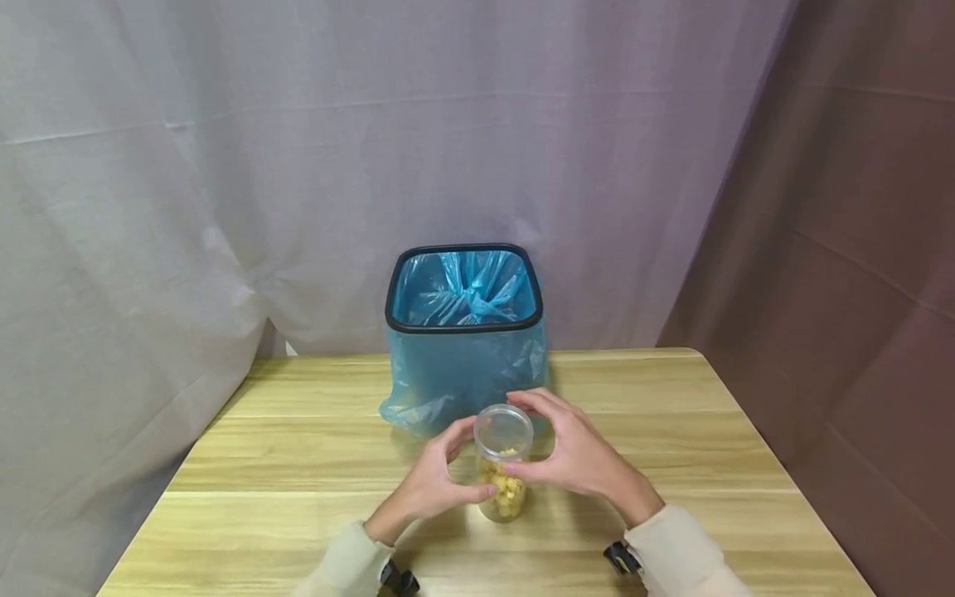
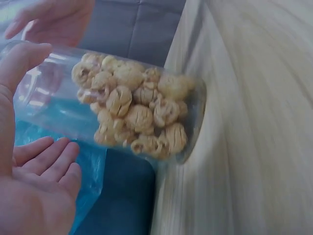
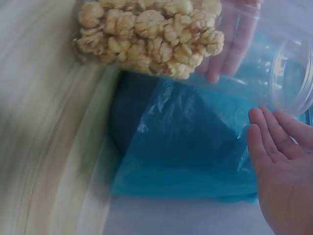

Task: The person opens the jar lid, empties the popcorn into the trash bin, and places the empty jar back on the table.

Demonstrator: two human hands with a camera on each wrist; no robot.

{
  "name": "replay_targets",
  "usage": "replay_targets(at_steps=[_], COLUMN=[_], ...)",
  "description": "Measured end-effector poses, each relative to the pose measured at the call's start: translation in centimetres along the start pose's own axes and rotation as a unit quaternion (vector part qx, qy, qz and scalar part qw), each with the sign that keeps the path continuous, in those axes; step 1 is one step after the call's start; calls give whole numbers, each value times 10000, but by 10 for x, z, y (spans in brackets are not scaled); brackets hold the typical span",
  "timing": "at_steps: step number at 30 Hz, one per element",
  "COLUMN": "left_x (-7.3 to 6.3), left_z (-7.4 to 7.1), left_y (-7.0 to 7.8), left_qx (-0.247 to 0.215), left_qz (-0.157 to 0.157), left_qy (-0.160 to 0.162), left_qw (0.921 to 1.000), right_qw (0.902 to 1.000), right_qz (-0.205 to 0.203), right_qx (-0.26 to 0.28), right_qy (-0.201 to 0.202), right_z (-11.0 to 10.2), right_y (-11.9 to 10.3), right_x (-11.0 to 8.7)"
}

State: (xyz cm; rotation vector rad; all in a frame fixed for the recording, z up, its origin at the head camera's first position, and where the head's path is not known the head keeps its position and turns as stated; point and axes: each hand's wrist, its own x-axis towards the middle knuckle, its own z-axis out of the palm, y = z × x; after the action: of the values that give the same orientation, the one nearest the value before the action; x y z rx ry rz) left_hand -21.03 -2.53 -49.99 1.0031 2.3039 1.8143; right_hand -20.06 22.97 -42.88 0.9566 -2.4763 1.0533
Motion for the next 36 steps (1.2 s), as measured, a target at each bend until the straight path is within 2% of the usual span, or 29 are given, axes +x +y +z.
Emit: replay_targets(at_steps=[6,14,20,24,29,32,36], left_x=[11,15,11,6,-2,-8,-14], left_z=[15,28,28,20,3,-7,-21], left_y=[0,3,8,13,22,28,37], left_qx=[-211,-593,-856,-809,-457,113,776], left_qz=[224,136,296,359,146,116,189], left_qy=[62,83,198,180,-61,-58,-7], left_qw=[9995,9981,9957,9959,9988,9999,9968], right_qw=[9997,9990,9987,9990,9980,9964,9938], right_qz=[-79,-161,-302,-304,-318,-382,-502], right_qx=[-195,-308,-345,-330,-376,-471,-651], right_qy=[150,280,200,6,-391,-587,-753], right_z=[8,14,13,10,6,3,2], right_y=[-5,-8,-14,-23,-35,-41,-50], right_x=[4,6,7,10,15,18,23])
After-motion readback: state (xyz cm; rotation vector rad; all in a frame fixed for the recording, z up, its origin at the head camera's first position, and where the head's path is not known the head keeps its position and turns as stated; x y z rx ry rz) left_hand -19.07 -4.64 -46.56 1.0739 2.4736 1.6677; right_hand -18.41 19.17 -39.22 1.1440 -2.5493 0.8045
